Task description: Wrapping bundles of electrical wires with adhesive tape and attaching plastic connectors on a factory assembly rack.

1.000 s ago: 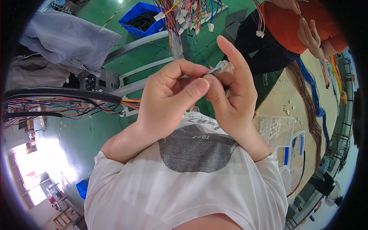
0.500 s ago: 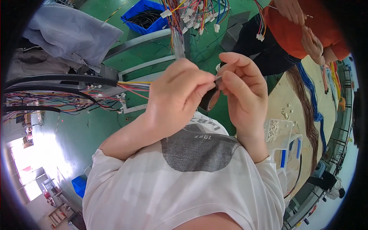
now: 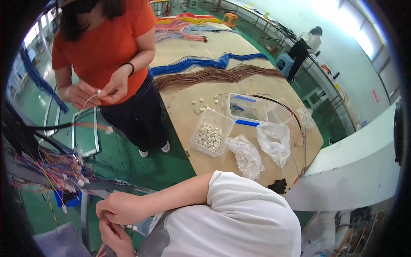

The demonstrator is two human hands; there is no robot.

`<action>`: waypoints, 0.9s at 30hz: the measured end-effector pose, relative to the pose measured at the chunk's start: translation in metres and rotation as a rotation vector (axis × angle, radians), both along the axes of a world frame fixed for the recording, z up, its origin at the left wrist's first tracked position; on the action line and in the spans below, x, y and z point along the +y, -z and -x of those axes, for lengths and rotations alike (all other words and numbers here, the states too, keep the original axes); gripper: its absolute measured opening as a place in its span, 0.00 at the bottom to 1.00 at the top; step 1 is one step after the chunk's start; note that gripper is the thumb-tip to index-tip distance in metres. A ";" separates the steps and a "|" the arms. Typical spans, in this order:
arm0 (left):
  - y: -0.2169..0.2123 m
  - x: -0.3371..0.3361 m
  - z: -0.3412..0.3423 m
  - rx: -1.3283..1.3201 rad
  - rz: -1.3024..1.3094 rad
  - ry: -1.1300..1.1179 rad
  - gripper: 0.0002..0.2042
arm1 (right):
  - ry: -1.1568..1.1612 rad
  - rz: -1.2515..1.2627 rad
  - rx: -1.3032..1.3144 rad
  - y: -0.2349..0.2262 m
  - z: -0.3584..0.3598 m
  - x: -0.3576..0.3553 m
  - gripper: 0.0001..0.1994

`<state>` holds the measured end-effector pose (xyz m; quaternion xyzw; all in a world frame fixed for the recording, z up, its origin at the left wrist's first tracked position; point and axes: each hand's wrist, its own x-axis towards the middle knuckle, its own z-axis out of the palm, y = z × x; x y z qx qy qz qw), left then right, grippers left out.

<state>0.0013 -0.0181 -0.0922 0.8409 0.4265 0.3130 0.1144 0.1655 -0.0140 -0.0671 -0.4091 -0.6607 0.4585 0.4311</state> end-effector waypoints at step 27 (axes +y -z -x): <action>-0.020 -0.007 -0.002 -1.336 0.887 0.138 0.15 | -0.259 0.154 0.486 0.001 0.004 0.009 0.06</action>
